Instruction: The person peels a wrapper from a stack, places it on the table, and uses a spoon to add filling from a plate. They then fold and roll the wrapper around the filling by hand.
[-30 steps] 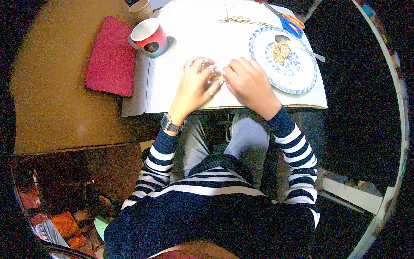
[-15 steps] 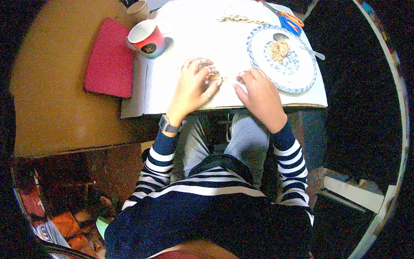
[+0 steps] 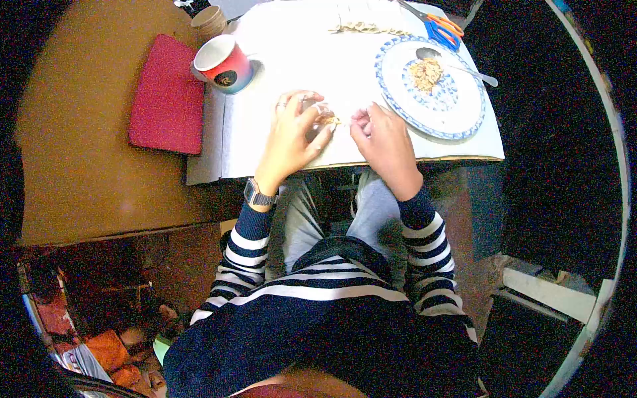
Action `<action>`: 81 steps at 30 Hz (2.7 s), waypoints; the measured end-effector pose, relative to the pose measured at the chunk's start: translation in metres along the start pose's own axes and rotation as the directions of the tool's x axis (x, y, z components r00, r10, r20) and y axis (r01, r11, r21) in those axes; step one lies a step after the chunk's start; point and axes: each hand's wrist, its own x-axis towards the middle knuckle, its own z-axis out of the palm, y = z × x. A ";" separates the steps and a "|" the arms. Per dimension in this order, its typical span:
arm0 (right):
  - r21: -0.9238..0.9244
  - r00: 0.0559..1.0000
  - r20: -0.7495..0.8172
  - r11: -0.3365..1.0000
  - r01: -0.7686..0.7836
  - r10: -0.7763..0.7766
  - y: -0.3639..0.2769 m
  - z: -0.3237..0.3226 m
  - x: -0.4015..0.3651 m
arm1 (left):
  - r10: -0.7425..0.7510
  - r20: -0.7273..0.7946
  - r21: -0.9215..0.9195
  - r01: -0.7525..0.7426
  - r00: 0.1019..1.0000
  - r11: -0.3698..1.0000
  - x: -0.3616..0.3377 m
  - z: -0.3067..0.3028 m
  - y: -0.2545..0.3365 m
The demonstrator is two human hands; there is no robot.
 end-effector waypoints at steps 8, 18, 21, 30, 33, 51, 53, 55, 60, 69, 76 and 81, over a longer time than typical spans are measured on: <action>0.083 0.995 -0.093 0.996 0.037 -0.029 0.000 0.011 0.008 | -0.004 0.008 0.009 0.004 1.000 1.000 0.000 0.000 -0.001; 0.064 0.982 -0.184 0.997 0.051 -0.038 -0.008 0.025 0.008 | 0.005 -0.012 -0.007 -0.006 1.000 1.000 0.001 0.002 -0.001; 0.039 0.980 -0.188 0.996 0.079 -0.071 -0.008 0.030 0.007 | -0.013 -0.041 0.010 0.014 0.999 1.000 0.001 0.002 -0.001; 0.017 0.976 -0.170 0.990 0.138 -0.133 -0.009 0.033 0.004 | -0.043 -0.058 0.069 0.047 0.997 0.997 0.000 0.002 0.000; -0.033 0.970 -0.127 0.978 0.207 -0.209 -0.012 0.030 -0.001 | -0.028 -0.070 0.065 0.033 0.997 0.997 0.000 0.004 -0.001; -0.049 0.950 0.007 0.949 0.313 -0.313 0.000 -0.002 -0.004 | -0.095 -0.050 -0.108 0.089 0.994 0.990 -0.009 -0.027 -0.005; -0.086 0.944 0.024 0.941 0.329 -0.328 -0.001 -0.003 -0.008 | -0.124 -0.073 -0.101 0.116 0.990 0.988 -0.012 -0.038 -0.006; -0.203 0.903 0.075 0.880 0.430 -0.423 -0.003 -0.001 -0.012 | -0.142 -0.117 -0.070 0.134 0.983 0.988 -0.013 -0.048 -0.009; -0.203 0.889 0.171 0.868 0.453 -0.424 -0.003 0.006 -0.019 | -0.275 -0.087 0.147 0.285 0.957 0.947 -0.031 -0.068 -0.014; -0.269 0.886 0.173 0.845 0.462 -0.430 0.005 0.001 -0.020 | -0.462 0.040 0.204 0.445 0.886 0.872 -0.040 -0.071 -0.016; -0.230 0.894 0.211 0.869 0.438 -0.395 0.004 0.004 -0.022 | -0.434 0.051 0.185 0.418 0.900 0.889 -0.038 -0.068 -0.013; -0.241 0.882 0.203 0.852 0.465 -0.425 -0.002 0.000 -0.014 | -0.392 0.007 0.165 0.386 0.920 0.908 -0.040 -0.064 -0.018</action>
